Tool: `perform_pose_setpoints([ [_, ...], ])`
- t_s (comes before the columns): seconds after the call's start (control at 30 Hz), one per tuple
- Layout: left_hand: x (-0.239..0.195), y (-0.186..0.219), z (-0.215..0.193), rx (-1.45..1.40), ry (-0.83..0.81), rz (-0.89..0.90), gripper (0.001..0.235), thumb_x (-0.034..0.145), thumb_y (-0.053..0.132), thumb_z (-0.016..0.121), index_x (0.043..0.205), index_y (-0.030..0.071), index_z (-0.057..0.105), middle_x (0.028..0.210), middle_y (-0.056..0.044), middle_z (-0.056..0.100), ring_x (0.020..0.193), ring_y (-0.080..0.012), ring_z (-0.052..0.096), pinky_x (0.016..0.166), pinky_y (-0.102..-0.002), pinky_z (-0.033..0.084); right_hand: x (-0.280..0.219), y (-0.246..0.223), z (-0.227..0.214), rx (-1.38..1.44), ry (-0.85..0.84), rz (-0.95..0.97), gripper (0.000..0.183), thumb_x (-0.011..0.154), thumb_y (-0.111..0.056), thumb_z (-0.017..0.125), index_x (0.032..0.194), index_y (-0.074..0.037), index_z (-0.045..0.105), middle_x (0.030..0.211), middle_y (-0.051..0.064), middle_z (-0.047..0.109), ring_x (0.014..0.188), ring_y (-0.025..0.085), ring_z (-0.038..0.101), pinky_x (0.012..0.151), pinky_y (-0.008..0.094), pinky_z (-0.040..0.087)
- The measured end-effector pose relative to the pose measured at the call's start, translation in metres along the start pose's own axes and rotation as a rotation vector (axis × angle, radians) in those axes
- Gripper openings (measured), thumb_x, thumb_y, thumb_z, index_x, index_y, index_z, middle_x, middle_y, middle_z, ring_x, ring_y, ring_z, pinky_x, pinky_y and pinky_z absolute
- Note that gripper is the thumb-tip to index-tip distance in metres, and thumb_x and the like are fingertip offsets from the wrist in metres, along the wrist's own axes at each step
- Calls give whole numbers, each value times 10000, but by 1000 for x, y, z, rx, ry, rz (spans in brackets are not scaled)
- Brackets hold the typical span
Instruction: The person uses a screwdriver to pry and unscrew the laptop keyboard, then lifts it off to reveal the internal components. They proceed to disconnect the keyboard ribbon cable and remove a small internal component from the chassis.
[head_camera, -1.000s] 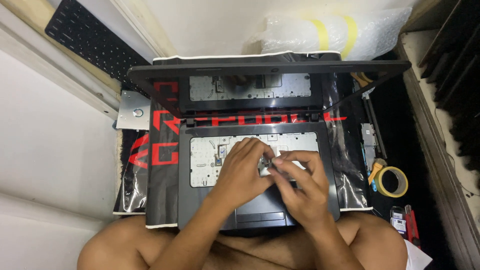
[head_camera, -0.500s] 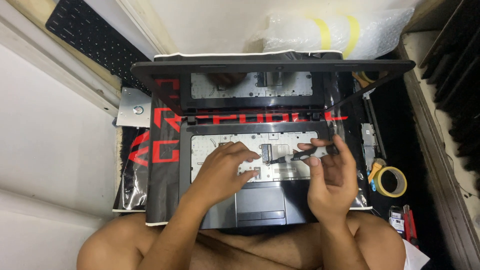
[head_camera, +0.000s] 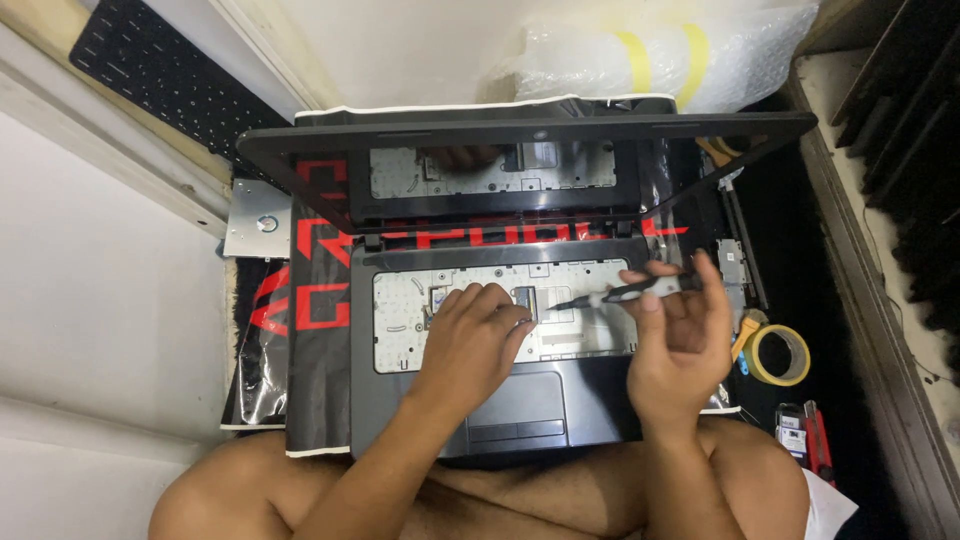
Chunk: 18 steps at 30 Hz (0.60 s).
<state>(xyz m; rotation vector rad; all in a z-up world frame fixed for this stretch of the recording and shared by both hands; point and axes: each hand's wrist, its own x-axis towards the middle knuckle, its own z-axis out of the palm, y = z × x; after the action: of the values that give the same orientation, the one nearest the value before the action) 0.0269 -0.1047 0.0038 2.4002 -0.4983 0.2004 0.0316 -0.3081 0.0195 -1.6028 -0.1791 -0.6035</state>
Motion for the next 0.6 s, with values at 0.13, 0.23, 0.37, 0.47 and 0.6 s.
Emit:
perform_pose_setpoints([
  [0.13, 2, 5, 4, 23, 50, -22, 64, 869, 69, 754, 918, 46, 788, 786, -106, 659, 785, -248, 628, 743, -378, 491, 6, 10, -9, -18, 24, 5, 540, 1027, 124, 486, 1520, 102, 268, 1268, 341, 537, 1115, 439, 660, 914, 543, 628],
  [0.23, 2, 6, 7, 37, 39, -27, 62, 872, 61, 751, 918, 35, 784, 781, -121, 663, 771, -254, 631, 730, -383, 493, 6, 18, -13, 17, 46, 23, 555, 1029, 121, 489, 1532, 85, 257, 1276, 350, 528, 1131, 453, 656, 922, 564, 629],
  [0.37, 2, 10, 7, 70, 2, -9, 84, 915, 49, 685, 922, -3, 751, 778, -141, 644, 762, -269, 627, 719, -386, 486, 5, 25, -14, 54, 84, 78, 558, 1034, 107, 496, 1541, 59, 268, 1286, 326, 539, 1139, 422, 665, 919, 527, 641],
  [0.47, 6, 13, -4, 40, -29, -37, 116, 942, 42, 633, 932, -15, 733, 788, -152, 634, 781, -288, 630, 735, -402, 485, 6, 29, -13, 99, 108, 122, 561, 1032, 93, 510, 1544, 46, 287, 1282, 301, 554, 1132, 394, 677, 901, 483, 657],
  [0.6, 11, 18, -47, -80, 30, -126, 171, 951, 77, 564, 900, -32, 685, 793, -206, 605, 780, -400, 614, 720, -490, 474, 5, 34, -15, 134, 118, 161, 566, 1033, 63, 535, 1548, 29, 304, 1278, 280, 574, 1122, 372, 690, 886, 451, 667],
])
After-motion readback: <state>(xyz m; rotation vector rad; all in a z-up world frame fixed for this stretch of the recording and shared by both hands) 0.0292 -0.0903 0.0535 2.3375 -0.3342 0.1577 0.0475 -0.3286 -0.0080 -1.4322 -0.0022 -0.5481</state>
